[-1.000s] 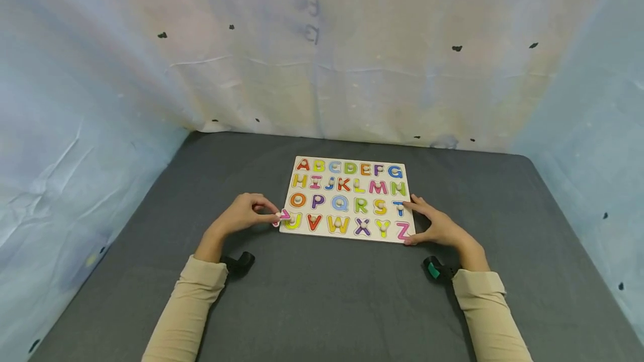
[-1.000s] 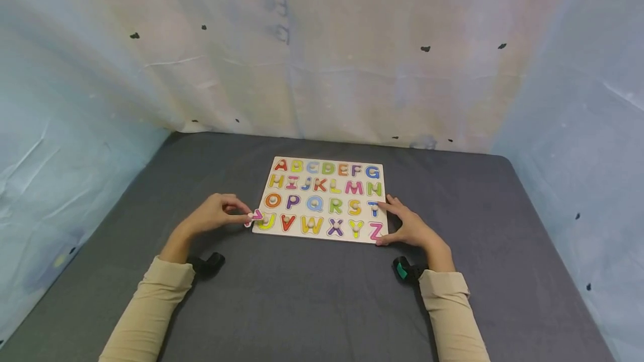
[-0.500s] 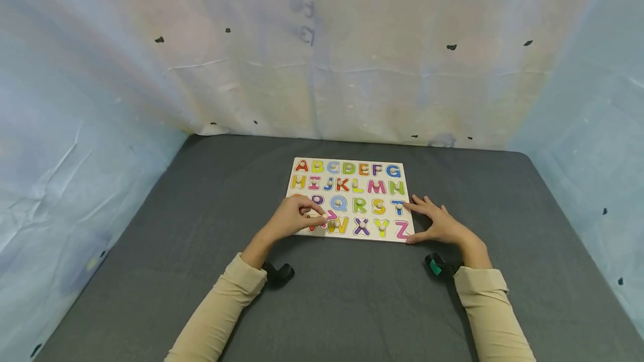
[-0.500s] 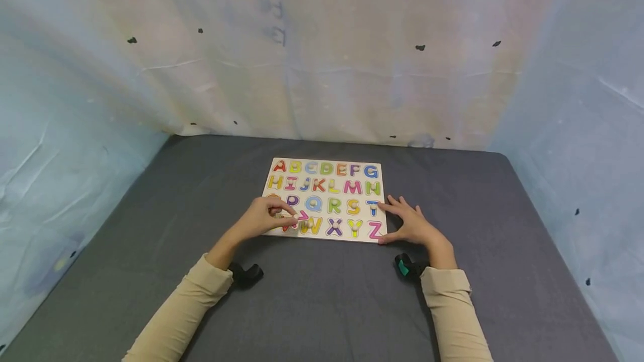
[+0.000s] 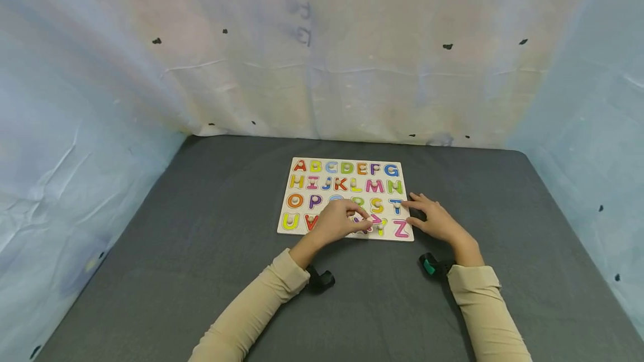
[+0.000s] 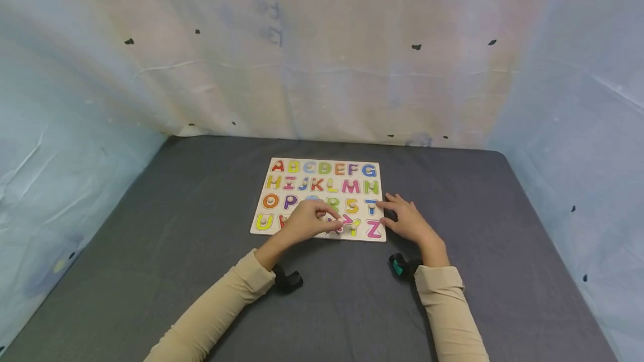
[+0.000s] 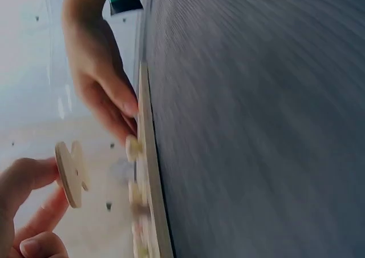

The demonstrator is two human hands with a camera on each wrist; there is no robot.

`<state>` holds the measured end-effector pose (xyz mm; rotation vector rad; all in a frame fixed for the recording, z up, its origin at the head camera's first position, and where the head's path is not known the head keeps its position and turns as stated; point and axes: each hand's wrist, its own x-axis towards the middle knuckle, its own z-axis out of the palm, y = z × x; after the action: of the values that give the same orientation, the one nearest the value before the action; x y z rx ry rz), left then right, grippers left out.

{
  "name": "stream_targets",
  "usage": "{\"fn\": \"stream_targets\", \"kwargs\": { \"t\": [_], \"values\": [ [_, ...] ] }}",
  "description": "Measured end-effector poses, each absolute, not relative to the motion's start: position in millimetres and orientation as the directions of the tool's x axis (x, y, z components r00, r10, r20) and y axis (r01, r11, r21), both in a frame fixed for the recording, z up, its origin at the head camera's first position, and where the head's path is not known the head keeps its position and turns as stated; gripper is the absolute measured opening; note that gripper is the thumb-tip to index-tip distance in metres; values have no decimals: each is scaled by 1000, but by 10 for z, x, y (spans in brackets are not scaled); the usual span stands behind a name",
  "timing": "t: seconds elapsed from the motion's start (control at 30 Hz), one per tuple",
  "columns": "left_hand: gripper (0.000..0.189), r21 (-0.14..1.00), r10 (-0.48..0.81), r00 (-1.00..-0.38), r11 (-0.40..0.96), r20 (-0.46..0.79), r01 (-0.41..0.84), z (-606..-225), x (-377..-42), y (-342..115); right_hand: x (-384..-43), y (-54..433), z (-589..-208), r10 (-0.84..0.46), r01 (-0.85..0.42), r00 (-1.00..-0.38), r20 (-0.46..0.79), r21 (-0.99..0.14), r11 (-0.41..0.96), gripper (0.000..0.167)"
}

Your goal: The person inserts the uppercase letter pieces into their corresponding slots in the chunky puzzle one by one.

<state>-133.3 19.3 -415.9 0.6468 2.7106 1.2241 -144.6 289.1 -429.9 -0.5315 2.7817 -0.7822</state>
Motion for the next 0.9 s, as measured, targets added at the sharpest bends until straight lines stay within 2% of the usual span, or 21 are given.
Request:
{"fn": "stream_targets", "kwargs": {
  "t": [0.37, 0.73, 0.9],
  "values": [
    [20, 777, 340, -941, 592, -1, 213, -4212, -1338, 551, -1453, 2873, -4308, -392, -285, -915, -96, -535, 795, 46],
    [20, 645, 236, -970, 750, -51, 148, -4305, -1302, 927, -1445, 2918, -4353, -407, -299, -910, -73, -564, 770, 46],
    [20, 617, 203, -977, 778, -67, 119, -4302, -1306, 1012, -1469, 2925, -4351, -406, -293, -911, -73, -578, 762, 46]
  ]
}}
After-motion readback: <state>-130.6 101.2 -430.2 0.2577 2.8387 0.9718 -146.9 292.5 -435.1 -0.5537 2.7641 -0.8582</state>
